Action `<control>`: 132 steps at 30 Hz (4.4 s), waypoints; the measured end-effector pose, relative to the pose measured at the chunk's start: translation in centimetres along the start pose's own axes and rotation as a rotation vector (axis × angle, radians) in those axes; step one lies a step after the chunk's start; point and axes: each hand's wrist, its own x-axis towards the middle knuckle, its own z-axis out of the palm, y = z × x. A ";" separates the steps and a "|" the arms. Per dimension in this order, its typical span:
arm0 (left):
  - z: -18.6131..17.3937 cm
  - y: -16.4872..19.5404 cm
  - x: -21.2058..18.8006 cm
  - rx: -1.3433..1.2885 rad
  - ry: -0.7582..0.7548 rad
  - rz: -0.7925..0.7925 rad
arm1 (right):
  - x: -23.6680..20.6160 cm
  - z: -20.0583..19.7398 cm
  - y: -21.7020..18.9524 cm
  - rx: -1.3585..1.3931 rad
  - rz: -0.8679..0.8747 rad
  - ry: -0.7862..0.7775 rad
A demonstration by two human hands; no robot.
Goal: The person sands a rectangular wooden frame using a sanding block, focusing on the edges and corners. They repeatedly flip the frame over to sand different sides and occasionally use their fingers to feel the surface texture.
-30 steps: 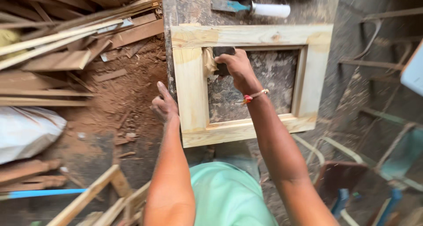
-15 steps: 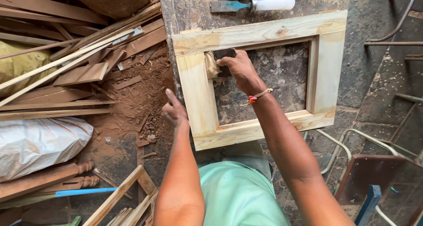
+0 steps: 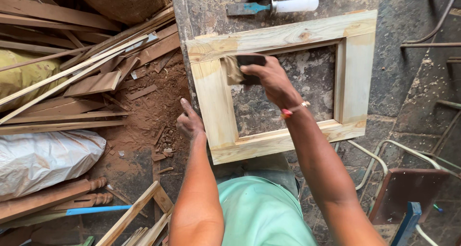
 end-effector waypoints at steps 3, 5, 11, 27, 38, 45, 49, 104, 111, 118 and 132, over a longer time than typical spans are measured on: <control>0.4 -0.8 0.4 -0.012 -0.045 -0.030 | -3.0 -1.6 -0.2 0.028 -0.028 0.001; 0.9 -1.3 0.7 0.011 -0.014 -0.085 | -5.4 -3.1 0.0 0.072 -0.020 0.048; 1.9 -2.1 1.0 -0.058 0.103 -0.056 | -12.8 -9.4 0.7 0.075 -0.007 0.285; 3.6 -3.6 1.7 -0.080 0.167 -0.057 | -9.2 -29.0 -4.7 -1.316 -0.576 0.316; 5.4 -3.7 1.6 -0.481 0.006 0.235 | -5.7 -31.2 -3.1 -1.728 -0.683 0.198; 5.9 -4.0 1.4 -0.567 -0.080 0.291 | -4.4 -30.7 -4.7 -1.771 -0.559 0.090; 5.8 -4.4 1.2 -0.579 -0.094 0.297 | -4.6 -30.6 -4.1 -1.749 -0.734 0.120; -5.9 -0.2 -11.0 -0.053 0.023 0.751 | -31.4 -9.6 15.2 0.723 -0.344 0.733; -6.8 -0.5 -24.4 -0.363 -1.354 0.639 | -29.7 -2.3 13.3 0.713 -0.387 0.630; -10.1 -0.3 -26.6 -0.426 -0.960 1.018 | -32.1 1.7 11.8 -0.382 -0.592 0.915; -12.3 0.5 -24.8 0.105 -0.094 1.903 | -33.8 2.8 9.4 -0.860 -0.786 0.983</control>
